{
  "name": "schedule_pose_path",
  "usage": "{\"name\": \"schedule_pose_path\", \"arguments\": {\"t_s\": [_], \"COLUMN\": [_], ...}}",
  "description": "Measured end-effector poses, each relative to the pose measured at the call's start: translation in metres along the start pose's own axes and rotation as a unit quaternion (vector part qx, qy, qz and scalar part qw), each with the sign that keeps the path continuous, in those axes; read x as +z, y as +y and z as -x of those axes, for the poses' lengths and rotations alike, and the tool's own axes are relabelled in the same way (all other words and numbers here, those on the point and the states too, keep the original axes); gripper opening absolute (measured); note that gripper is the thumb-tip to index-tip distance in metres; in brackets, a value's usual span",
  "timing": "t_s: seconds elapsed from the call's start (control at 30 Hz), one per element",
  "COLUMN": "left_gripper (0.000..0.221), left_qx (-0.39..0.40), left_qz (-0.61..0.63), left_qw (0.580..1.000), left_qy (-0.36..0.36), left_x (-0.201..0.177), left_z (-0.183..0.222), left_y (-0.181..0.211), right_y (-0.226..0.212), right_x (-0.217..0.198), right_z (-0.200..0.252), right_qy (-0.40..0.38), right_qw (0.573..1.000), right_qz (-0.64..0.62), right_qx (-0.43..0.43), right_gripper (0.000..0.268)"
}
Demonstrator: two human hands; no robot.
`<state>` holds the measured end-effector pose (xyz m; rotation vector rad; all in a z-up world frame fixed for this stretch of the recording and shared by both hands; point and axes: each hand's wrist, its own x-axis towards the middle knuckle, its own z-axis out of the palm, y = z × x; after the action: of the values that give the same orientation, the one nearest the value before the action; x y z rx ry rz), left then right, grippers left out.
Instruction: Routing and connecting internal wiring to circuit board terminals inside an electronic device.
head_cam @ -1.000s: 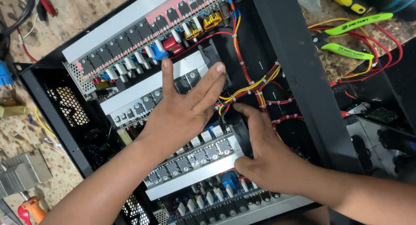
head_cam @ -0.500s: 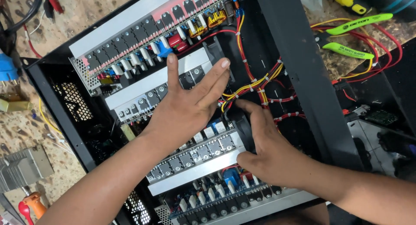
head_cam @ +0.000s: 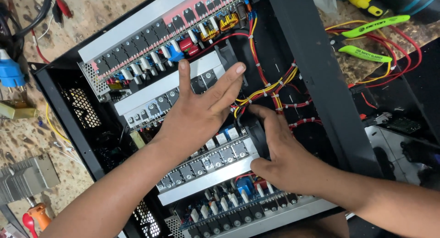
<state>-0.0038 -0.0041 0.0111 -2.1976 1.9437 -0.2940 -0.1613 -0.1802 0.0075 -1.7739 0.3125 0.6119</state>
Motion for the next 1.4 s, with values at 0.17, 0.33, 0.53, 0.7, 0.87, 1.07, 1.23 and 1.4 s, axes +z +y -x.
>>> {"name": "schedule_pose_path", "arguments": {"t_s": [0.17,0.33,0.53,0.7,0.87,1.07,1.23,1.4], "left_gripper": [0.044,0.039,0.022,0.044,0.044,0.038,0.041,0.032], "left_qx": [0.004,0.007,0.024,-0.001,-0.006,-0.01,-0.011,-0.015], "left_qz": [0.052,-0.014,-0.027,0.087,0.077,0.003,0.014,0.019], "left_qw": [0.998,1.0,0.999,0.995,0.997,0.999,0.999,0.998], "left_qy": [0.017,0.011,-0.029,0.039,0.026,0.038,0.034,0.054], "left_x": [0.008,0.006,-0.001,0.015,0.013,0.008,0.008,0.002], "left_z": [0.002,0.005,0.001,0.005,0.002,-0.001,-0.001,-0.001], "left_y": [0.001,0.003,0.0,0.0,-0.001,-0.001,-0.001,-0.002], "right_y": [0.002,0.001,-0.002,0.004,0.003,0.0,0.001,0.009], "right_x": [0.001,0.0,0.0,0.001,0.0,-0.001,0.0,0.007], "right_z": [0.0,-0.001,0.0,-0.001,0.0,-0.001,0.0,-0.003], "right_qy": [-0.004,-0.011,-0.011,-0.007,-0.013,-0.008,-0.007,0.021], "right_qw": [1.0,1.0,1.0,1.0,1.0,1.0,1.0,0.999], "right_qz": [0.006,0.003,0.002,0.004,0.004,0.002,0.001,0.032], "right_qx": [-0.004,0.001,-0.001,-0.007,-0.005,0.011,-0.003,-0.033], "right_gripper": [0.096,0.098,0.098,0.097,0.095,0.097,0.096,0.094]}}
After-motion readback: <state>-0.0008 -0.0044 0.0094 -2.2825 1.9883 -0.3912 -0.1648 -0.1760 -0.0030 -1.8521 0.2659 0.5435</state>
